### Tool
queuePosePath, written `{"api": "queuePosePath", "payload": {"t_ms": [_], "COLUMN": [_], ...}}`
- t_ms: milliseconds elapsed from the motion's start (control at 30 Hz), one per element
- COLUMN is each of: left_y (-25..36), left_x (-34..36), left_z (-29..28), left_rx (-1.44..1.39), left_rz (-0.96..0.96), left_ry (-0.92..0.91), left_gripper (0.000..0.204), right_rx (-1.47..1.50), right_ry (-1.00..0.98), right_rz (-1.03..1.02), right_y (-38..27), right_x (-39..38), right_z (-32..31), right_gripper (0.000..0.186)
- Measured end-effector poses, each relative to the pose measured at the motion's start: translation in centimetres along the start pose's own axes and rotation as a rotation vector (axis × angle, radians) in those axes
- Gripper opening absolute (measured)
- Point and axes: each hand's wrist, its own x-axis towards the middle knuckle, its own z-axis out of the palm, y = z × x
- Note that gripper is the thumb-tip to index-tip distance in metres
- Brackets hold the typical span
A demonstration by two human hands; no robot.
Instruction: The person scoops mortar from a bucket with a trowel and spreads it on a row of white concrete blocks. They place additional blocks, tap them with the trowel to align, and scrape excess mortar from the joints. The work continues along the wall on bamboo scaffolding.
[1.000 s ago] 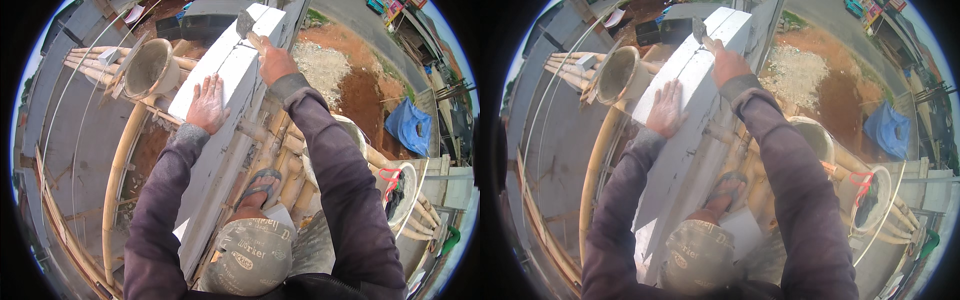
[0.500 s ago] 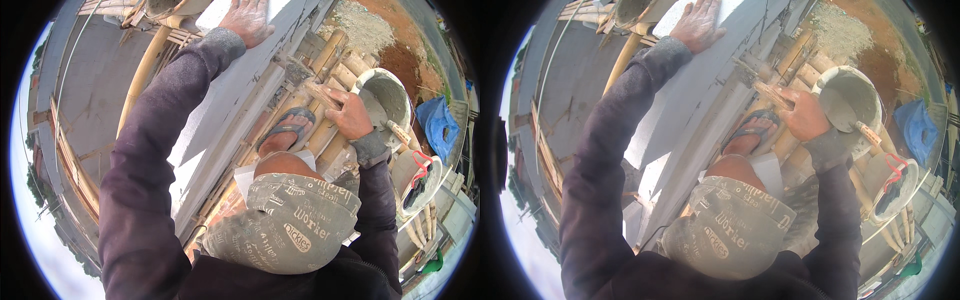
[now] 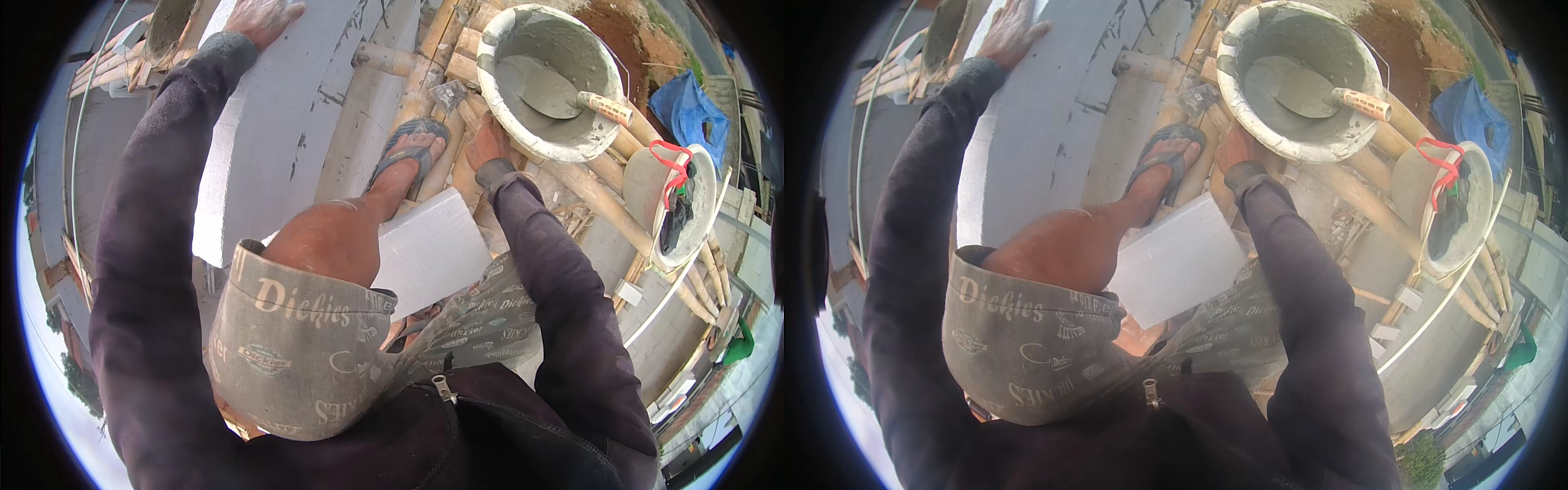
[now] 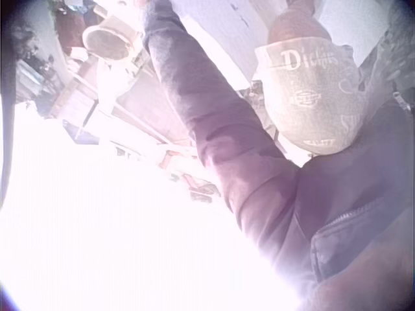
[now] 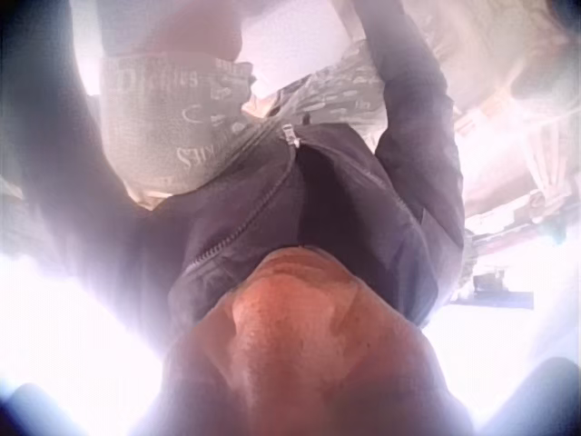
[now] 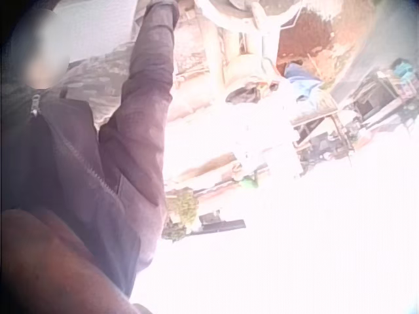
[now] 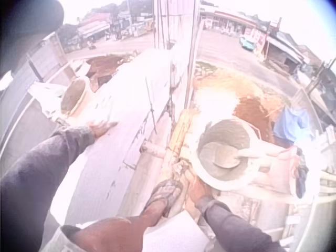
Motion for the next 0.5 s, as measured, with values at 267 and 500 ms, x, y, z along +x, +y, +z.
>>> {"api": "queuePosePath", "payload": {"t_ms": [267, 500], "left_y": [-5.0, -5.0], "left_x": [0.3, -0.1], "left_z": [2.0, 2.6], "left_rx": [0.05, 0.055], "left_rz": [-0.016, 0.018], "left_ry": [0.039, 0.071], "left_gripper": [0.061, 0.054], "right_rx": [-0.134, -0.311], "right_ry": [-0.37, -0.366], "right_rz": [-0.028, -0.097], "right_y": [2.0, 2.2], "right_x": [3.1, 4.1], "right_z": [-0.7, -0.9], "right_gripper": [0.04, 0.047]}}
